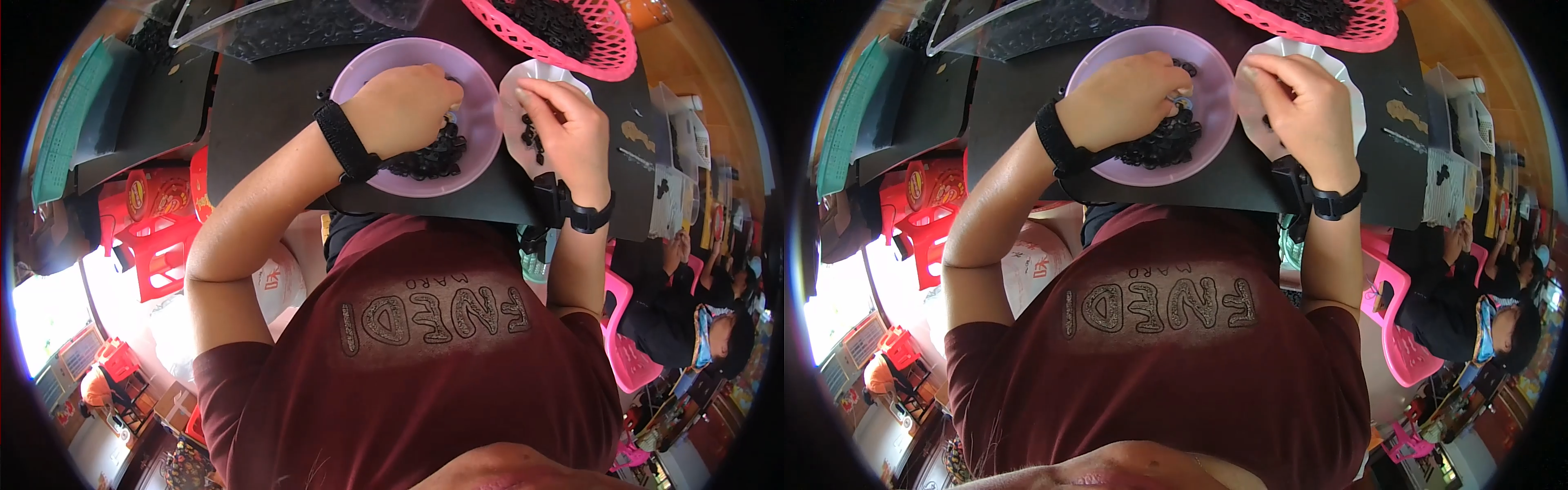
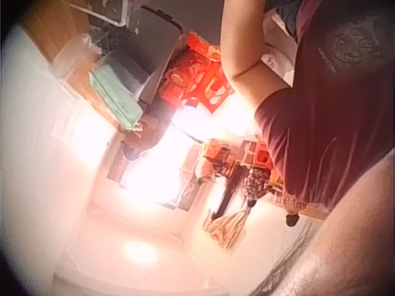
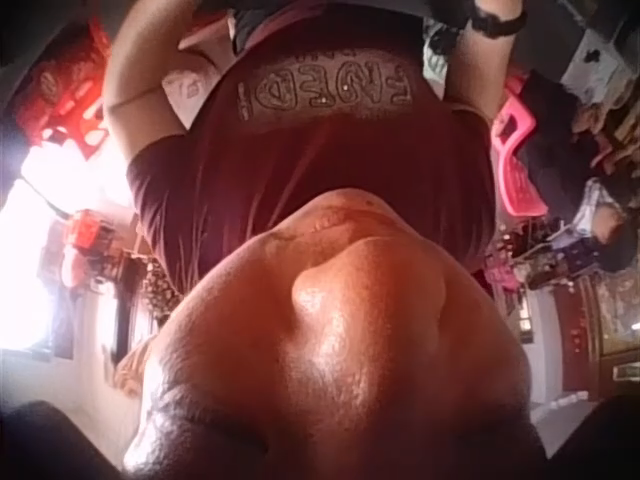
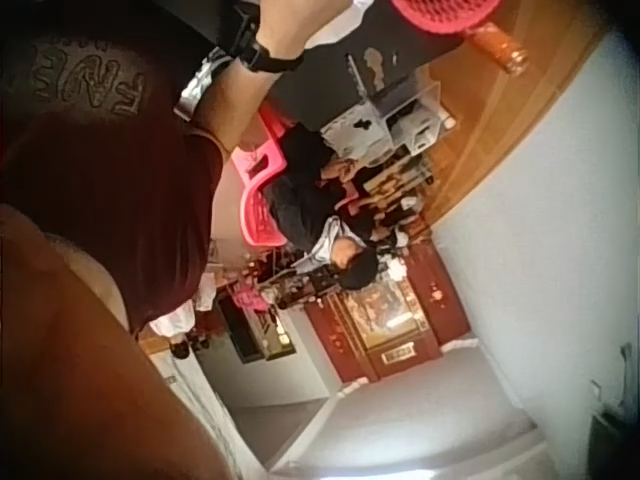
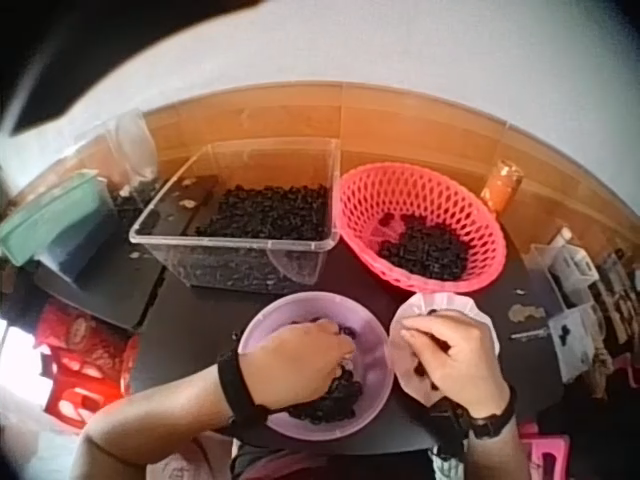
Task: The person assembles plastic cord toggles by hand, repeatedly picking up small components from the dishes and fitting the pieces together.
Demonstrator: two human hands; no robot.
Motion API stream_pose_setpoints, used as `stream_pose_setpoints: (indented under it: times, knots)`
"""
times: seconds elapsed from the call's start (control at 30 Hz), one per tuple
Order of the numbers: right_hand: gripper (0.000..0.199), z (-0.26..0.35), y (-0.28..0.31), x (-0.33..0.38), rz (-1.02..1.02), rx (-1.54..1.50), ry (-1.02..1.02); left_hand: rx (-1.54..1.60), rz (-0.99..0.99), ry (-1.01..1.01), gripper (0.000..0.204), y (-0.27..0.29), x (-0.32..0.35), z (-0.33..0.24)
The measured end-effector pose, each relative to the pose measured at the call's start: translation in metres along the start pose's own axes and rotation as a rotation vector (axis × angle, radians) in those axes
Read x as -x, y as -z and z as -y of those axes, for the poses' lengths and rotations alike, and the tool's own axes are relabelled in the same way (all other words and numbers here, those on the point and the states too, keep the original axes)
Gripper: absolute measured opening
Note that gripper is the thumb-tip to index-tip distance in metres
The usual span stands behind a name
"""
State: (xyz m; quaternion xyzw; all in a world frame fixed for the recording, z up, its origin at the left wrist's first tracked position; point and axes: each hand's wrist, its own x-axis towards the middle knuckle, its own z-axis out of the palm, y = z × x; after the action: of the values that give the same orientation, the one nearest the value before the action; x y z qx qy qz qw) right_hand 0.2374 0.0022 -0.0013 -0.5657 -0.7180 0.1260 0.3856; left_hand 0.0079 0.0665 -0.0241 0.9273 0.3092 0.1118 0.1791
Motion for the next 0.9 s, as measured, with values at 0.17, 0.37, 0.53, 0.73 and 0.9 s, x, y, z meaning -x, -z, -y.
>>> stream_pose_setpoints:
  times: [0.17, 0.37, 0.53, 0.73, 0.9]
  knots:
    - [0.015, -0.022, 0.033, 0.007, -0.127, -0.014, -0.201, -0.057, 0.167, -0.041, 0.015, 0.0, -0.007, -0.004]
    - [0.014, -0.048, 0.045, 0.028, 0.065, 0.108, -0.243, 0.029, 0.174, -0.007, 0.009, 0.002, -0.01, -0.002]
    - [0.015, -0.043, 0.053, 0.03, 0.225, 0.235, -0.231, 0.097, 0.067, 0.012, 0.015, 0.008, -0.002, -0.001]
    - [0.016, -0.05, 0.063, 0.034, 0.264, 0.328, -0.263, 0.294, -0.097, 0.147, 0.02, 0.019, 0.015, -0.008]
    - [0.016, -0.055, 0.062, 0.033, 0.349, 0.342, -0.183, 0.513, -0.116, 0.323, 0.019, 0.021, 0.028, -0.018]
